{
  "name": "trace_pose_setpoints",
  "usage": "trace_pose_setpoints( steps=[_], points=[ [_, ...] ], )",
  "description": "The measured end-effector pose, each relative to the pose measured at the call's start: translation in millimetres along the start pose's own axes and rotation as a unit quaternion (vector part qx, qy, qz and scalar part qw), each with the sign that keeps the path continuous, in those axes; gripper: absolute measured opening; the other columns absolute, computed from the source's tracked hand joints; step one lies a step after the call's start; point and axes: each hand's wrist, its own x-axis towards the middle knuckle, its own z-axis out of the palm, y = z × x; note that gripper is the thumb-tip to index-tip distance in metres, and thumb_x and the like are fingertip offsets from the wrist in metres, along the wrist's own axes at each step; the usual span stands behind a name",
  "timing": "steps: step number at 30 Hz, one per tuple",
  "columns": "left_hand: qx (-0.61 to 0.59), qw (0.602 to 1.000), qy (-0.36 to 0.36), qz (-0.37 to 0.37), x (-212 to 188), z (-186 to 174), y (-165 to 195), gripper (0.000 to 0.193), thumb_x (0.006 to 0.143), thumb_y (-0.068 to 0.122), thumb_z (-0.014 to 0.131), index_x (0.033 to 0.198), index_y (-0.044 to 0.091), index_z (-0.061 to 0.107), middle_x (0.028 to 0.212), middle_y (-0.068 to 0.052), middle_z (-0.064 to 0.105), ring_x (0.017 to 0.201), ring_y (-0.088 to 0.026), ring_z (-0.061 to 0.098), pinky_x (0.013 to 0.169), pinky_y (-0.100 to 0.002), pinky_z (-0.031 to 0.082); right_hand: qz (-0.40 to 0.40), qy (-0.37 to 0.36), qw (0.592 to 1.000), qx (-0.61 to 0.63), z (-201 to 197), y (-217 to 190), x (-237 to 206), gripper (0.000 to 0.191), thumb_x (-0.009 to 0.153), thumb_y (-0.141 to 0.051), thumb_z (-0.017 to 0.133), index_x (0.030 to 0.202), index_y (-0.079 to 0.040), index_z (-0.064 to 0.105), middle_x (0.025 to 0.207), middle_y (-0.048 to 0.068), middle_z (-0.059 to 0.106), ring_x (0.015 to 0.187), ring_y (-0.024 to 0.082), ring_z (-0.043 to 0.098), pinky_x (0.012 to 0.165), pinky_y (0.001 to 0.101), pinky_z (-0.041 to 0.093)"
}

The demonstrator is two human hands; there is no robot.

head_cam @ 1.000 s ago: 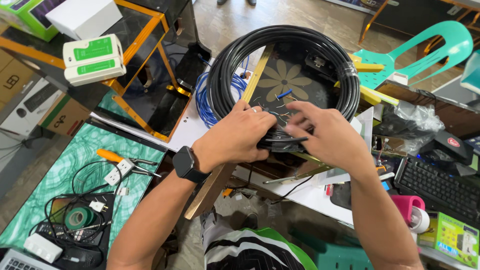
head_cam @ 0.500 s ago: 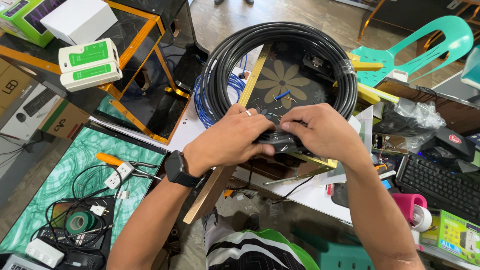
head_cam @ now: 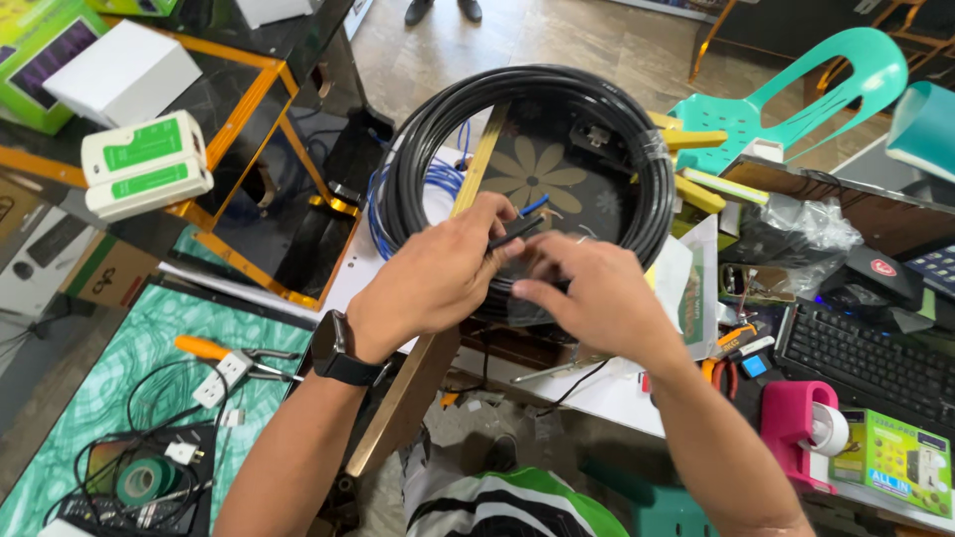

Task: The person handles a coiled black network cable on a cluttered work desk, opens a green cable tester, and strips the end of the cable. They separate and straighten the colored inner wires, trim them, and use yellow-handled crimping pliers on the connector, then move to the computer desk and use the mouse and keyboard.

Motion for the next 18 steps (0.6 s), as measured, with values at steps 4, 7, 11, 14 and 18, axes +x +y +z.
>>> trace_pose_setpoints(
  steps=[4,7,11,14,18],
  points=[
    [0.072,0.997,0.025,-0.015,29.5,8.6,9.4,0.031,0.102,0.03,0.061,0.115,0.004,0.05,0.086,-0.018,0.069,0.082,-0.043,0.068,0.065,-0.051,0.049,-0.053,0.039,0.998,0.023,-2.1,2.9,-1.2,0.028,0.08,-0.027,0.082,0.093,-0.006,0.069,0.082,0.009,0.072,0.078,0.029,0.071,0.07,0.0387,0.054],
    [0.075,0.997,0.034,-0.008,50.8,20.5,12.8,0.033,0.099,0.032,0.067,0.111,0.005,0.051,0.079,-0.016,0.069,0.078,-0.041,0.068,0.064,-0.05,0.049,-0.063,0.05,0.996,0.044,-3.3,15.5,-2.3,0.025,0.081,-0.023,0.081,0.093,-0.005,0.068,0.082,0.01,0.071,0.077,0.028,0.07,0.069,0.0375,0.053],
    [-0.011,1.0,-0.019,-0.013,59.9,21.2,8.4,0.034,0.085,0.023,0.075,0.106,0.004,0.055,0.073,-0.015,0.067,0.073,-0.034,0.069,0.065,-0.044,0.051,-0.013,0.086,0.965,0.247,-15.0,39.4,-3.0,0.01,0.093,-0.007,0.071,0.1,-0.003,0.066,0.091,0.009,0.066,0.083,0.022,0.068,0.071,0.0328,0.054],
    [-0.036,0.999,-0.026,0.031,57.0,19.8,5.8,0.028,0.082,0.018,0.077,0.098,0.002,0.06,0.079,-0.013,0.067,0.075,-0.031,0.068,0.066,-0.041,0.052,0.003,0.127,0.923,0.364,-25.4,49.6,7.9,0.021,0.094,0.002,0.069,0.111,-0.003,0.058,0.099,0.005,0.06,0.092,0.016,0.064,0.078,0.0297,0.054],
    [-0.051,0.995,0.027,0.08,54.5,16.8,-0.7,0.016,0.086,0.012,0.075,0.092,0.002,0.065,0.082,-0.012,0.065,0.077,-0.03,0.067,0.069,-0.039,0.052,-0.06,0.186,0.973,0.119,-39.6,50.6,20.0,0.038,0.081,0.008,0.069,0.117,0.0,0.062,0.113,0.01,0.058,0.091,0.02,0.059,0.078,0.0294,0.052]
  ],
)
